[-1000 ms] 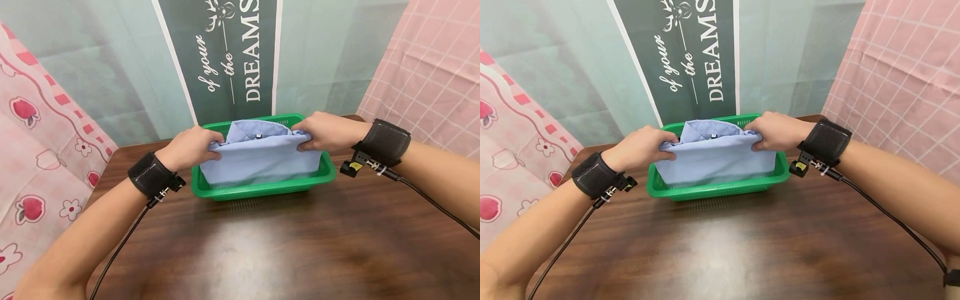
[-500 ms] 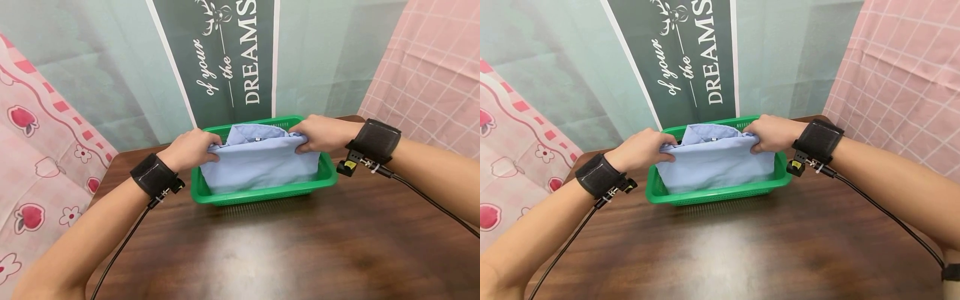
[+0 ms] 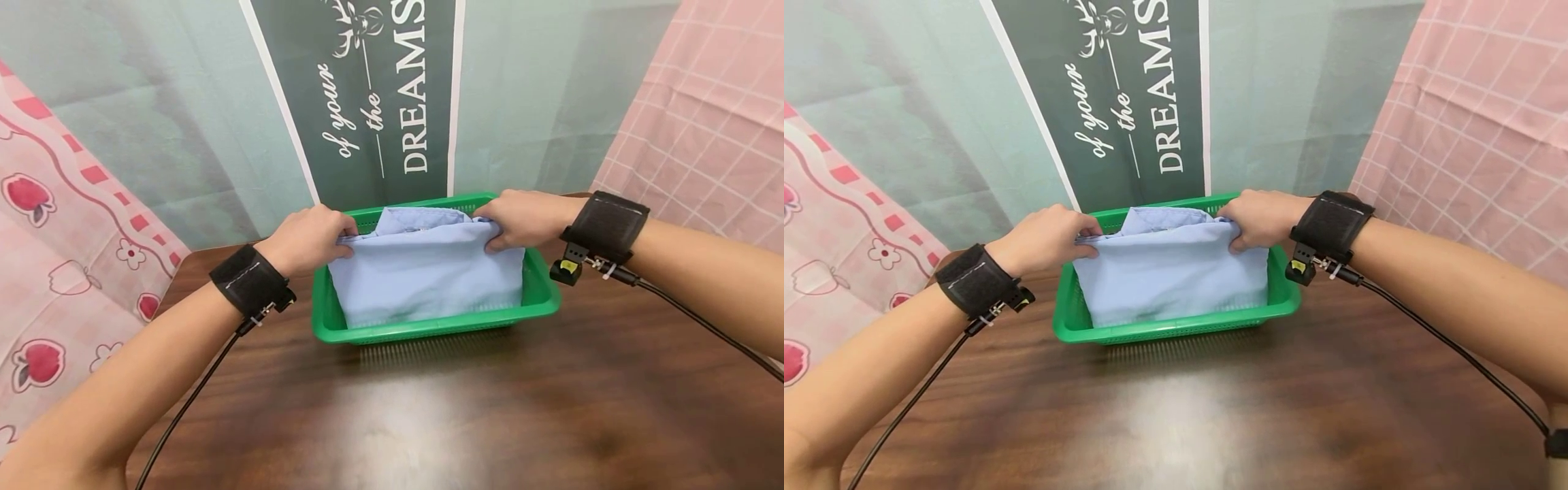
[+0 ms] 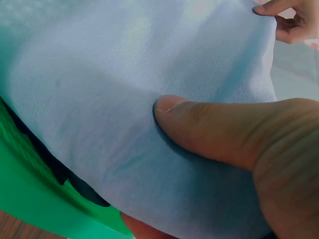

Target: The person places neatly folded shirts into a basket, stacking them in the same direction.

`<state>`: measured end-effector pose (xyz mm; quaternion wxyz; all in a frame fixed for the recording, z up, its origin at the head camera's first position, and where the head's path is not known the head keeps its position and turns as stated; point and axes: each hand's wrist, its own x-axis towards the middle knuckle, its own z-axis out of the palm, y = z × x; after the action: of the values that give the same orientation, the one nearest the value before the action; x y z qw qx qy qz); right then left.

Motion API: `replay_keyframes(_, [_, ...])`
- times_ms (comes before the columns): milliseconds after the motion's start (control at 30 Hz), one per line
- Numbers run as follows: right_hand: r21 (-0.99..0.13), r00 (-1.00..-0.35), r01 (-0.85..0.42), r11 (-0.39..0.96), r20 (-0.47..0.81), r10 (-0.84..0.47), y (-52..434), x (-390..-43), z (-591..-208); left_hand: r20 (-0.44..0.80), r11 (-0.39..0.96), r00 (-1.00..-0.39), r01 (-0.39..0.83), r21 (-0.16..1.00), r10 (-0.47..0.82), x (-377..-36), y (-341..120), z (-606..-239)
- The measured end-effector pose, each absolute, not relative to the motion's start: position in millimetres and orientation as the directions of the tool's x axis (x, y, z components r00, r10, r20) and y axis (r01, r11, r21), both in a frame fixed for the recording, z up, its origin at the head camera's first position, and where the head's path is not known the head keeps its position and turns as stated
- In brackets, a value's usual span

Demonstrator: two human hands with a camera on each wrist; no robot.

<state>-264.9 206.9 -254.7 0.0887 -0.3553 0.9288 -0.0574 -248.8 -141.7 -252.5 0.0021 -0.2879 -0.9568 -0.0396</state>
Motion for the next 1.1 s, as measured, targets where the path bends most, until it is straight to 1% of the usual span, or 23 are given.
replay_keyframes(633, [-0.081, -0.783, -0.596, 0.799, -0.162, -0.600, 203, -284, -262, -0.040, 0.817, -0.816, 0.576, 0.029, 0.577, -273, -141, -262])
replay_keyframes(1100, [-0.037, -0.807, -0.564, 0.825, -0.186, -0.560, 200, -300, -272, -0.079, 0.780, -0.779, 0.625, -0.023, 0.622, -290, -140, -269])
